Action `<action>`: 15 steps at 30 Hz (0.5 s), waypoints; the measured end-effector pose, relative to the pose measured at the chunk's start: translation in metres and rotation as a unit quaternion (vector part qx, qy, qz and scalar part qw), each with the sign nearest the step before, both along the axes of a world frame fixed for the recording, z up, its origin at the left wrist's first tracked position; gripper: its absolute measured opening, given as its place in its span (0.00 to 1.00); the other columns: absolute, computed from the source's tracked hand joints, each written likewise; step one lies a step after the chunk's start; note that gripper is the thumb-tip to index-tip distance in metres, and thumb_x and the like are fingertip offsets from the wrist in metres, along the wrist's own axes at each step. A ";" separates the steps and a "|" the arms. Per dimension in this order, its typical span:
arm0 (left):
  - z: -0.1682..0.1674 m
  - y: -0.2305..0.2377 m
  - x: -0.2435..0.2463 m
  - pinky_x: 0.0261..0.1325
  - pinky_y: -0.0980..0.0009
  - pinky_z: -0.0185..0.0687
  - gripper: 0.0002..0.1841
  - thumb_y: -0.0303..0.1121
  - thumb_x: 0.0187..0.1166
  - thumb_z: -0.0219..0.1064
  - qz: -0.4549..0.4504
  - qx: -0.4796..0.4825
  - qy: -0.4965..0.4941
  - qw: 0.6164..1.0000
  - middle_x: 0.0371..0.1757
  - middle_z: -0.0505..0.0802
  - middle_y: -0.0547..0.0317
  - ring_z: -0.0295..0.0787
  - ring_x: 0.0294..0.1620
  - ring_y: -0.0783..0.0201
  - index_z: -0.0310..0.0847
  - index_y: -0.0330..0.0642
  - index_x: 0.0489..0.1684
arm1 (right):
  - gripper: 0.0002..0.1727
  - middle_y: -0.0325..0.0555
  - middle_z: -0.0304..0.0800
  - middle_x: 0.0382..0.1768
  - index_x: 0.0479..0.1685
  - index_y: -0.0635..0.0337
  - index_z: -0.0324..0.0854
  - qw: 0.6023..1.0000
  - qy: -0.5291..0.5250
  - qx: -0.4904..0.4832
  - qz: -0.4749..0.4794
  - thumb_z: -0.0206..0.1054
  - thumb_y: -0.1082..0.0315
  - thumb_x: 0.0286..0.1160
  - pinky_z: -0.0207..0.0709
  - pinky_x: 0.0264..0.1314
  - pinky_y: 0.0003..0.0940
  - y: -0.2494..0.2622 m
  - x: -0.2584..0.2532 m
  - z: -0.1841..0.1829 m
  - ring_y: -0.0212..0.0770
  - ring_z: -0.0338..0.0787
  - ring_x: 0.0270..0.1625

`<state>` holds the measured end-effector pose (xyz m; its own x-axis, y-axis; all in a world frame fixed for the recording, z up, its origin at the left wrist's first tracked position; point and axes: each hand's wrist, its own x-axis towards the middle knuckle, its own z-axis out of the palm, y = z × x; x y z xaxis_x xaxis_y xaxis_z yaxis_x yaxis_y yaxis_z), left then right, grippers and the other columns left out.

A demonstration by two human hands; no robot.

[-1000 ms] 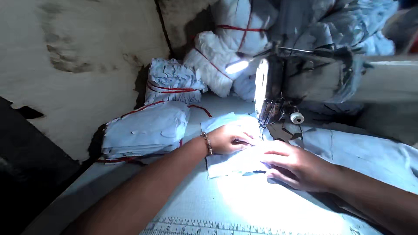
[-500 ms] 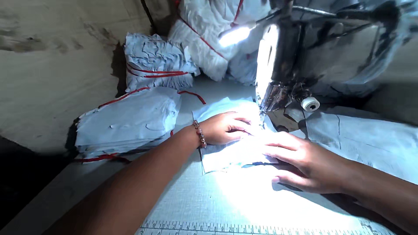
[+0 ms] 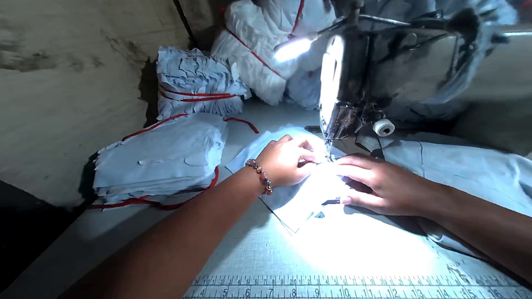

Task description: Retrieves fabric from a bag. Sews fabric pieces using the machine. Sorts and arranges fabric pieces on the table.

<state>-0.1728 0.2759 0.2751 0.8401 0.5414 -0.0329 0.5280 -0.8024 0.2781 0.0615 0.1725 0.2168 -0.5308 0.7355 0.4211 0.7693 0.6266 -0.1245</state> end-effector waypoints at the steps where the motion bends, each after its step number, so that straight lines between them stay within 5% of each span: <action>1: 0.002 -0.002 0.002 0.60 0.46 0.71 0.15 0.43 0.85 0.62 0.011 0.005 0.011 1.000 0.66 0.88 0.59 0.79 0.67 0.50 0.94 0.53 0.55 | 0.31 0.40 0.90 0.58 0.59 0.53 0.89 1.000 -0.002 0.000 -0.004 0.56 0.38 0.80 0.83 0.61 0.30 0.001 0.001 0.001 0.32 0.88 0.60; 7: 0.001 -0.011 0.009 0.59 0.44 0.66 0.16 0.48 0.84 0.60 0.046 0.055 0.022 0.997 0.65 0.89 0.56 0.80 0.65 0.48 0.94 0.60 0.56 | 0.28 0.41 0.90 0.57 0.55 0.54 0.90 0.997 -0.003 0.063 0.046 0.55 0.41 0.81 0.78 0.68 0.31 0.000 -0.006 0.007 0.35 0.85 0.63; 10: -0.020 -0.006 0.002 0.65 0.39 0.67 0.13 0.43 0.78 0.65 0.008 0.100 -0.135 0.986 0.56 0.92 0.51 0.83 0.65 0.46 0.95 0.49 0.43 | 0.27 0.42 0.90 0.53 0.53 0.55 0.90 0.995 0.011 0.047 0.092 0.56 0.43 0.82 0.78 0.63 0.25 -0.002 -0.015 0.006 0.32 0.86 0.60; 12: -0.029 0.002 -0.004 0.62 0.54 0.79 0.09 0.35 0.74 0.68 -0.084 0.088 -0.260 0.958 0.47 0.94 0.54 0.89 0.56 0.58 0.93 0.41 0.36 | 0.26 0.41 0.90 0.53 0.54 0.56 0.90 0.995 0.022 0.025 0.093 0.58 0.45 0.80 0.79 0.62 0.24 -0.001 -0.012 0.004 0.31 0.86 0.59; 14: -0.023 0.005 -0.013 0.53 0.82 0.84 0.07 0.29 0.76 0.69 -0.156 -0.072 -0.258 0.951 0.43 0.94 0.62 0.88 0.47 0.81 0.92 0.37 0.35 | 0.26 0.41 0.90 0.56 0.58 0.55 0.90 0.996 0.026 0.013 0.086 0.59 0.45 0.79 0.79 0.65 0.24 -0.002 -0.007 0.005 0.30 0.86 0.61; 15: -0.020 0.007 -0.017 0.51 0.85 0.82 0.07 0.28 0.76 0.68 -0.173 -0.133 -0.224 0.950 0.44 0.94 0.62 0.86 0.45 0.84 0.92 0.35 0.36 | 0.25 0.40 0.91 0.55 0.56 0.54 0.90 0.996 0.028 0.011 0.081 0.59 0.46 0.78 0.79 0.64 0.25 -0.003 -0.006 0.005 0.31 0.87 0.61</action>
<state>-0.1894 0.2828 0.2548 0.9282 0.2532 0.2726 0.0271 -0.7767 0.6293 0.0553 0.1700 0.2216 -0.6170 0.6321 0.4688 0.6500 0.7452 -0.1493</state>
